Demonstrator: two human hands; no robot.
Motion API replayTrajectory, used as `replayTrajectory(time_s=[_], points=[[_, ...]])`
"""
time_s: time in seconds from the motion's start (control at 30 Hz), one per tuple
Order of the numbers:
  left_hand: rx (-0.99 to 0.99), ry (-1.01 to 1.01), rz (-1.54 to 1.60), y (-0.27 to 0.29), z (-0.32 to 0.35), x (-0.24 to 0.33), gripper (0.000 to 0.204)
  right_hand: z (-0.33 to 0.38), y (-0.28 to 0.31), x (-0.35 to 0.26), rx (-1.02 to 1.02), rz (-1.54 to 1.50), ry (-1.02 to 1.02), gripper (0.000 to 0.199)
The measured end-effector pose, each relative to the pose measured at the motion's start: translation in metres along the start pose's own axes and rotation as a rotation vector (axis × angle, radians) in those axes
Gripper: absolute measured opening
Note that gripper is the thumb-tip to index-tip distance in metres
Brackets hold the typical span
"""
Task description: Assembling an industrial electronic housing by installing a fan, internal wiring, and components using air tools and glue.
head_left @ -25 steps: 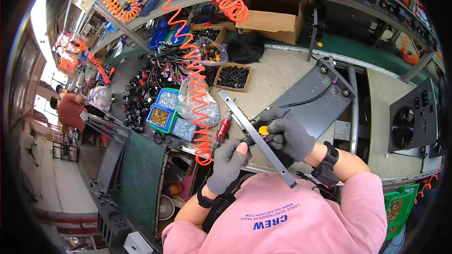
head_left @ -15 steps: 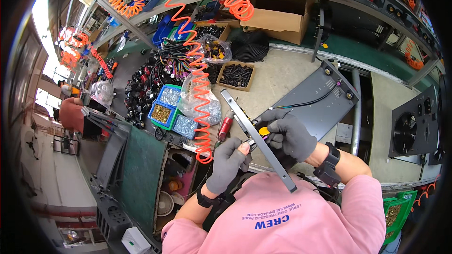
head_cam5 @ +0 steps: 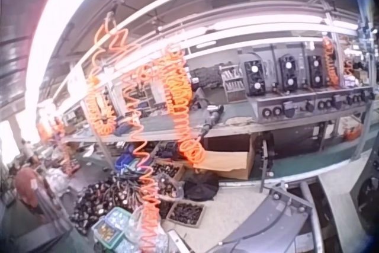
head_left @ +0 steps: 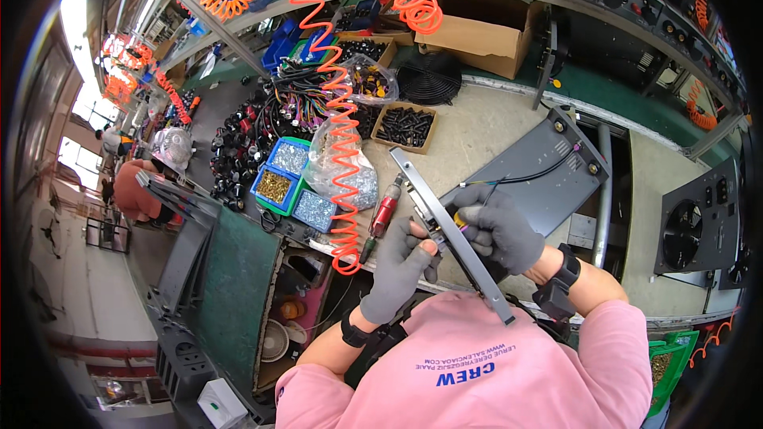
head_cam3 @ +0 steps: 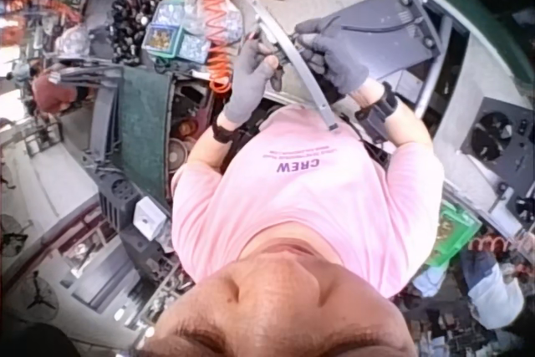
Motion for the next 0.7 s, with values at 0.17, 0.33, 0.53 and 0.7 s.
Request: replayTrajectory(time_s=[0.17, 0.33, 0.53, 0.7], points=[[-0.027, -0.015, -0.045, 0.001, -0.001, -0.012, 0.015, 0.008, 0.013, -0.006, 0.039, 0.063, 0.121, 0.026], [-0.054, -0.172, -0.152, -0.009, -0.004, 0.002, 0.007, 0.003, 0.046, -0.015, -0.127, 0.330, 0.198, 0.037], [-0.082, -0.201, -0.255, -0.010, -0.002, 0.022, 0.030, -0.033, 0.255, -0.062, 0.710, 1.330, 0.612, 0.051], [-0.053, -0.077, -0.329, -0.018, -0.005, 0.033, 0.034, -0.008, 0.348, -0.108, 1.330, 1.457, 0.346, 0.039]])
Point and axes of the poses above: each hand's wrist, its own z-axis away from the middle knuckle, its own y-axis out of the back of the hand, x = y × z, the point moved 1 cm from there along -z, towards the middle knuckle, and after that the axes turned 12 degrees about -z, right-handed, at the moved point
